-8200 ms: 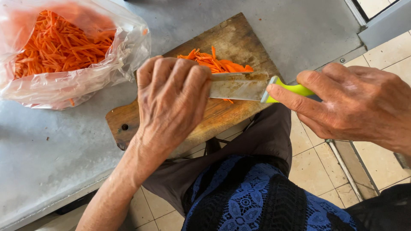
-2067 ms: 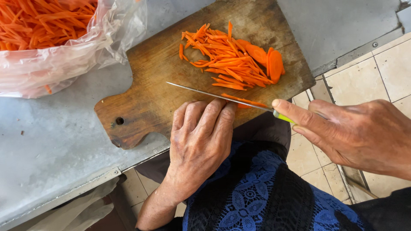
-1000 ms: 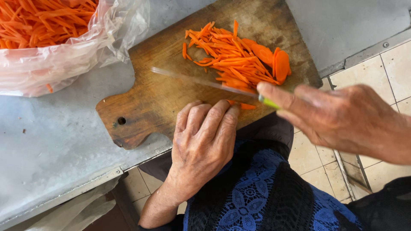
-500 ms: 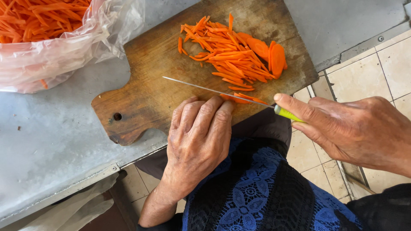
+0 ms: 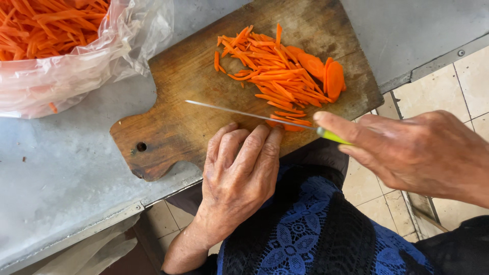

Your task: The person slices carrots into thin strips on a wooden cutting board using a knife. The sliced carrots are accumulated on the board and later transferred into a plastic bag.

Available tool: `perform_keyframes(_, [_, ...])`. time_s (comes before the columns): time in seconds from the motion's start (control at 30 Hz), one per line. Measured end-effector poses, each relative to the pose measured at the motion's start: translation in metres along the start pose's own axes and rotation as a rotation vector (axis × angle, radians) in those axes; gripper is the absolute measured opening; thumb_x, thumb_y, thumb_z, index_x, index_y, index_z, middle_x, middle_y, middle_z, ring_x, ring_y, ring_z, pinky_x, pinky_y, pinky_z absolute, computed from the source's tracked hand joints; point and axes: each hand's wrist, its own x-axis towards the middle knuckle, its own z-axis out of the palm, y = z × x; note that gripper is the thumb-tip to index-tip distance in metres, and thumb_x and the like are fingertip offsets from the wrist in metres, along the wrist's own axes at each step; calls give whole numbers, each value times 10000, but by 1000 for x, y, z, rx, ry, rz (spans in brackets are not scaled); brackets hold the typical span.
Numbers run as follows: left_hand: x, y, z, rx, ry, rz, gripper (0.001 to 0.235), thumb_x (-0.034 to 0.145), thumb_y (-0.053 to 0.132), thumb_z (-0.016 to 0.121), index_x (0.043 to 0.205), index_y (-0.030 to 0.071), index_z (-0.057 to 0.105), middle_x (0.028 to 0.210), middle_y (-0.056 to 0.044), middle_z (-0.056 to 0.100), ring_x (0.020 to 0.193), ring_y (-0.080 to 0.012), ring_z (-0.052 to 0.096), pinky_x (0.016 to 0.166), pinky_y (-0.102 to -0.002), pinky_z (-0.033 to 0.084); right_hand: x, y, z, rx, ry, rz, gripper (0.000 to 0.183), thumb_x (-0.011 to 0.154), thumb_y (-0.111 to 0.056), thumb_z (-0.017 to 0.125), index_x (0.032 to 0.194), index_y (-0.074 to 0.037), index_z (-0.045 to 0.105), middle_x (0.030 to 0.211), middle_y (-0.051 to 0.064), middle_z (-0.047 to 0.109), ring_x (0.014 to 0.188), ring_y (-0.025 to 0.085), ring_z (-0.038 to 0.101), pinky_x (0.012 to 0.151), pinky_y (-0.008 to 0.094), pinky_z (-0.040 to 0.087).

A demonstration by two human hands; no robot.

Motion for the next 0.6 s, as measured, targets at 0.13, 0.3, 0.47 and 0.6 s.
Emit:
perform_keyframes(0.13, [0, 2, 1, -10, 12, -10, 320, 940, 56, 745, 1252, 17, 682, 1203, -85, 620, 1064, -258, 611, 1059, -452, 513, 3, 0, -2, -88, 123, -78, 855, 842, -355, 739, 1599, -100, 433, 617, 26, 561, 301, 158, 507, 243, 340, 456])
perform_keyframes(0.3, [-1, 1, 1, 7, 19, -7, 320, 922, 49, 746, 1232, 4, 679, 1225, -95, 629, 1086, -267, 620, 1063, -451, 508, -14, -5, -1, -2, 114, -54, 836, 827, -339, 735, 1583, -121, 453, 598, 6, 560, 305, 146, 540, 247, 335, 459])
perform_keyframes(0.47, [1, 2, 1, -4, 29, -5, 342, 908, 37, 750, 1242, 3, 682, 1235, -97, 635, 1079, -269, 613, 1041, -443, 503, -26, -2, 7, 11, -26, 38, 806, 857, -371, 704, 1588, -202, 408, 612, -8, 575, 331, 149, 553, 251, 319, 474])
perform_keyframes(0.6, [2, 3, 0, 0, 13, -6, 358, 890, 36, 748, 1242, 4, 685, 1224, -93, 634, 1079, -270, 618, 1037, -445, 507, -12, 1, 7, -3, 57, -68, 797, 844, -322, 686, 1569, -135, 412, 660, 41, 585, 270, 137, 492, 203, 317, 431])
